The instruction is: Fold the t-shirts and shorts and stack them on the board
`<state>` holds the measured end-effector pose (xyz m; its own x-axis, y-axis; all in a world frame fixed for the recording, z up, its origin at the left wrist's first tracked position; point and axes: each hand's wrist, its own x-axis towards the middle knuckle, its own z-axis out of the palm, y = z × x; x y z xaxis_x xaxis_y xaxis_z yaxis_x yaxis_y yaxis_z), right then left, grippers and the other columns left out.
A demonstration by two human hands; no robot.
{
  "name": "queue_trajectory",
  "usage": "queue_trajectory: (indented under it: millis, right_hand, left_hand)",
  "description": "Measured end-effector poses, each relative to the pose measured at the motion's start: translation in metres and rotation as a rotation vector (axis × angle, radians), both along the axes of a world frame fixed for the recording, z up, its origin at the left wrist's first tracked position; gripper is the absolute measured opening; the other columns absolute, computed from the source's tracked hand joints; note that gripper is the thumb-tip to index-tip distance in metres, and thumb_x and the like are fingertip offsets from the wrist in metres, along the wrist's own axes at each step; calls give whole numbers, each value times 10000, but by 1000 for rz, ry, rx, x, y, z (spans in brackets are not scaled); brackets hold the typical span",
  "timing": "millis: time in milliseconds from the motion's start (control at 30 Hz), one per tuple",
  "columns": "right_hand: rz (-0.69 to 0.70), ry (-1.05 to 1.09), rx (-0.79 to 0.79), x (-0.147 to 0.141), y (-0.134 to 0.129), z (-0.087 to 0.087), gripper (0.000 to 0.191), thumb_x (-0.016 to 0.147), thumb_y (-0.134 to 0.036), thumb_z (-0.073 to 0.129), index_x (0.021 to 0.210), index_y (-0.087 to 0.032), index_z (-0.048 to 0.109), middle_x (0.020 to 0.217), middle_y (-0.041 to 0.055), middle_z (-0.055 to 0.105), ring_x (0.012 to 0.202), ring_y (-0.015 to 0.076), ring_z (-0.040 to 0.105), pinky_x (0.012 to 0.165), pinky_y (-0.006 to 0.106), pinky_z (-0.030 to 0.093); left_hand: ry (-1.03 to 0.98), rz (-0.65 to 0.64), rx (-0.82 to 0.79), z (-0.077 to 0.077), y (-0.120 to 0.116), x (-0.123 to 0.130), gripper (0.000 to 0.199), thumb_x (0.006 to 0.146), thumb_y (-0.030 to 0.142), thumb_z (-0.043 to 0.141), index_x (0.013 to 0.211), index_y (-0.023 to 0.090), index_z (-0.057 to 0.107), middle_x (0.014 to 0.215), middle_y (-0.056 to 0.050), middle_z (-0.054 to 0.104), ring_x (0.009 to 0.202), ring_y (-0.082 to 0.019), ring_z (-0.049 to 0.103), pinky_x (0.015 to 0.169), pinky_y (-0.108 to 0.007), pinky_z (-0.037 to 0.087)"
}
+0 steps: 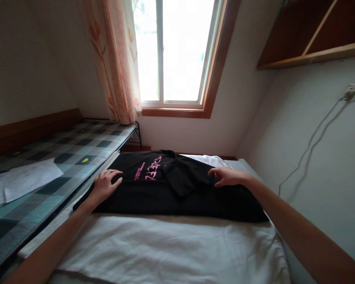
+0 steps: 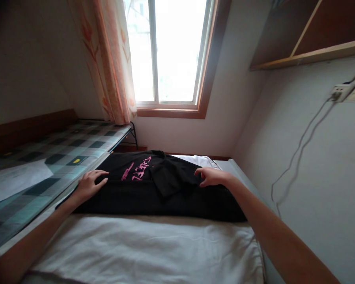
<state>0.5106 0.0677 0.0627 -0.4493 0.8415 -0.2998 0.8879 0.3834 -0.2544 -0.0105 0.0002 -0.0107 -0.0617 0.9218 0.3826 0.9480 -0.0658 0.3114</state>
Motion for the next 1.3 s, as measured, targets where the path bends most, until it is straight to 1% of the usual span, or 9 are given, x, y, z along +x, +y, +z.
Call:
queue_trajectory:
  millis: [133, 267, 433, 567, 633, 767, 933, 1100, 1300]
  right_hand:
    - [78, -114, 228, -2, -18, -21, 584, 679, -165, 685, 1257, -240, 633, 1135, 90, 621, 997, 241, 610, 857, 301, 449]
    - [122, -175, 382, 1, -24, -28, 569, 695, -27, 588, 1219, -234, 664, 1116, 107, 633, 997, 239, 609, 867, 313, 437]
    - [96, -69, 427, 10, -17, -31, 345, 776, -82, 567, 985, -265, 772, 961, 90, 680, 910, 244, 616, 851, 366, 440]
    - [-117, 191, 418, 30, 5, -23, 211, 785, -252, 622, 907, -256, 794, 964, 73, 658, 855, 202, 617, 804, 300, 472]
    - [-239, 311, 417, 42, 21, -16, 230, 769, -314, 626, 899, -230, 797, 921, 73, 664, 813, 194, 624, 772, 285, 480]
    - [-502, 591, 377, 57, 50, -7, 286, 758, -336, 574, 884, -176, 774, 790, 75, 708, 731, 217, 640, 689, 315, 491]
    - [-847, 934, 228, 50, 70, -19, 216, 748, -367, 591, 822, -177, 663, 661, 68, 653, 566, 168, 597, 577, 311, 512]
    - [-909, 1082, 25, 33, 77, -34, 283, 779, -453, 567, 967, -241, 582, 667, 47, 638, 582, 186, 617, 615, 369, 559]
    - [-818, 1177, -306, 36, 68, -19, 516, 883, -558, 356, 1216, -206, 534, 784, 80, 680, 671, 204, 658, 698, 385, 571]
  left_hand:
    - [-169, -264, -77, 27, 38, 54, 423, 809, 485, 508, 1085, 217, 686, 1142, -71, 691, 1095, -262, 596, 999, -395, 426]
    - [-352, -426, -202, 41, 82, 120, 418, 762, 447, 585, 1089, 210, 692, 1019, -72, 727, 966, -241, 658, 883, -333, 498]
    - [-535, -369, -268, 37, 128, 183, 345, 697, 301, 677, 1024, 196, 708, 1027, -96, 728, 939, -239, 669, 864, -311, 504]
    - [-613, -375, -269, 29, 157, 215, 310, 735, 236, 629, 1034, 203, 704, 1145, -81, 703, 1061, -214, 637, 932, -276, 473]
    - [-658, -386, -287, 25, 168, 228, 288, 720, 219, 647, 997, 183, 717, 1106, -90, 715, 1017, -208, 651, 898, -265, 490]
    - [-749, -407, -336, 19, 186, 246, 241, 656, 159, 699, 890, 123, 745, 846, -95, 741, 763, -196, 680, 753, -289, 536]
    - [-859, -387, -264, 14, 199, 259, 323, 683, 139, 695, 1001, 105, 737, 830, -87, 736, 738, -170, 671, 757, -302, 540]
    - [-890, -344, -188, 5, 204, 263, 344, 654, 95, 707, 996, 105, 738, 876, -100, 737, 824, -187, 675, 793, -301, 540]
    - [-877, -312, -148, -6, 207, 262, 318, 639, 102, 729, 956, 116, 751, 911, -105, 742, 883, -205, 677, 849, -317, 530]
